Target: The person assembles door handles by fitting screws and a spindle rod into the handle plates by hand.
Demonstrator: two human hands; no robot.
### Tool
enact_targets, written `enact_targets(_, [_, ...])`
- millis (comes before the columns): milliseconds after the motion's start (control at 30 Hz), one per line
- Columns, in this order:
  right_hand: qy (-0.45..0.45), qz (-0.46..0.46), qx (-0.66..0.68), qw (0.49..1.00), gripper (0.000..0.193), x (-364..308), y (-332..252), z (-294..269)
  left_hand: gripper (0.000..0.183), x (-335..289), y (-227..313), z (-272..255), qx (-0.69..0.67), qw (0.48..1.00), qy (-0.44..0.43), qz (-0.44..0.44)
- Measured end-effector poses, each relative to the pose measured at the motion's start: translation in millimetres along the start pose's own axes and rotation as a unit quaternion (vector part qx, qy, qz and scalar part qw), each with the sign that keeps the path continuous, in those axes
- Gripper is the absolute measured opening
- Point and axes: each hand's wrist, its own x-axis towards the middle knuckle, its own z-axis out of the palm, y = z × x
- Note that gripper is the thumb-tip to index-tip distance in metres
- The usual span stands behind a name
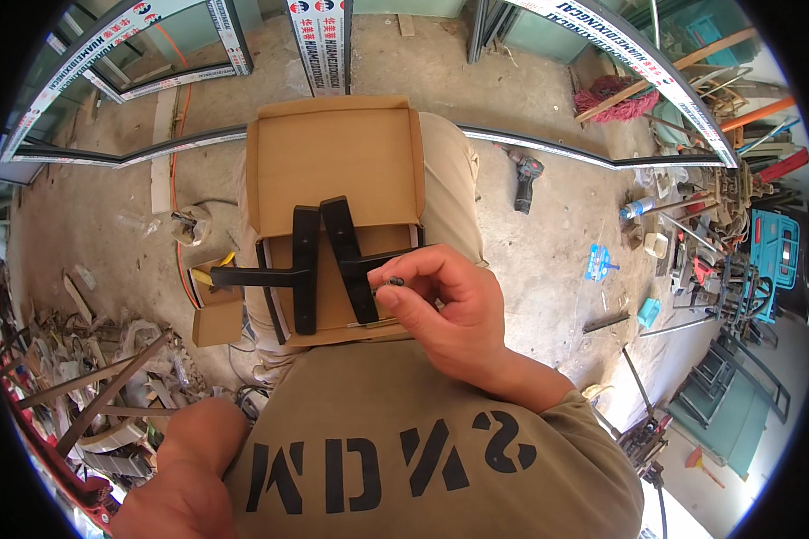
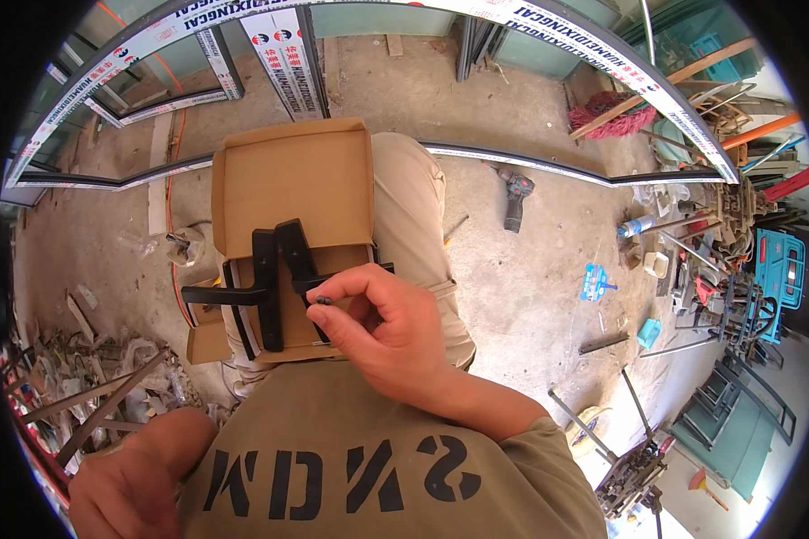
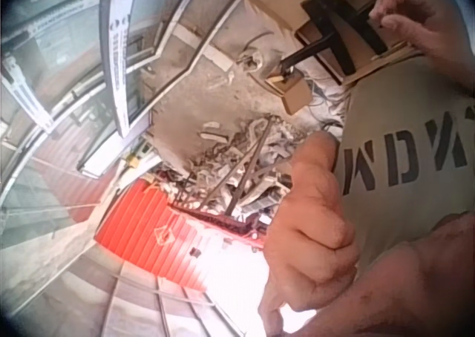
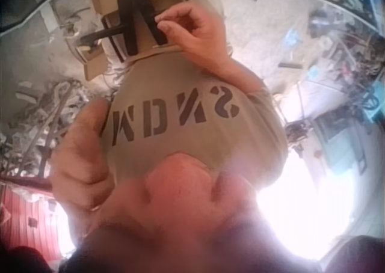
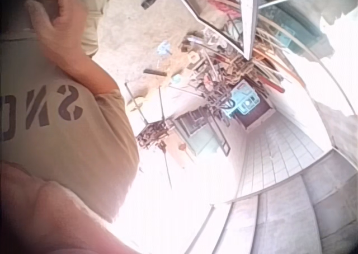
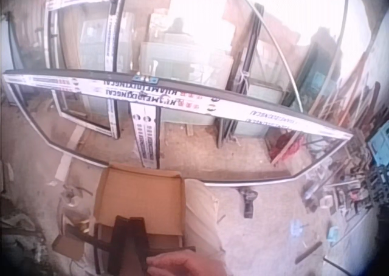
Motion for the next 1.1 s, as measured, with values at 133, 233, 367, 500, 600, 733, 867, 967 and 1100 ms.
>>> enact_targets(133, [0.028, -0.009, 0.014, 0.999, 0.012, 1, 3, 3, 0.039, 14, -12, 12, 0.066, 0.995, 0.032, 0.075])
enact_targets(233, [-0.014, 0.024, -0.012, 1.0, 0.013, 0, -1, -5, 0.039, 8, 7, -1, 0.092, 0.995, -0.009, -0.047])
enact_targets(367, [0.02, -0.011, -0.001, 1.0, 0.013, 1, 5, 4, 0.041, 19, -14, -1, 0.033, 0.998, -0.041, 0.043])
enact_targets(500, [0.027, -0.018, -0.012, 0.999, 0.015, 1, 7, 6, 0.041, 8, 0, -4, -0.005, 0.999, -0.047, 0.009])
enact_targets(600, [0.03, -0.004, -0.007, 1.0, 0.015, 1, 5, 2, 0.039, -10, 1, -7, 0.016, 0.999, -0.026, 0.038])
enact_targets(733, [0.032, -0.002, -0.009, 0.999, 0.016, 0, 10, 3, 0.04, 2, 0, 1, 0.001, 1.0, -0.004, 0.026])
enact_targets(867, [-0.012, 0.006, -0.043, 0.999, 0.013, 1, 0, 1, 0.043, 2, -5, 13, 0.028, 0.998, 0.032, 0.047])
enact_targets(967, [-0.014, -0.001, -0.068, 0.998, 0.014, 2, -1, 0, 0.044, 23, -27, 6, -0.017, 0.992, -0.003, 0.123])
enact_targets(1100, [-0.012, 0.007, -0.045, 0.999, 0.014, 1, 3, -2, 0.043, 24, -23, -2, -0.041, 0.995, -0.043, 0.083])
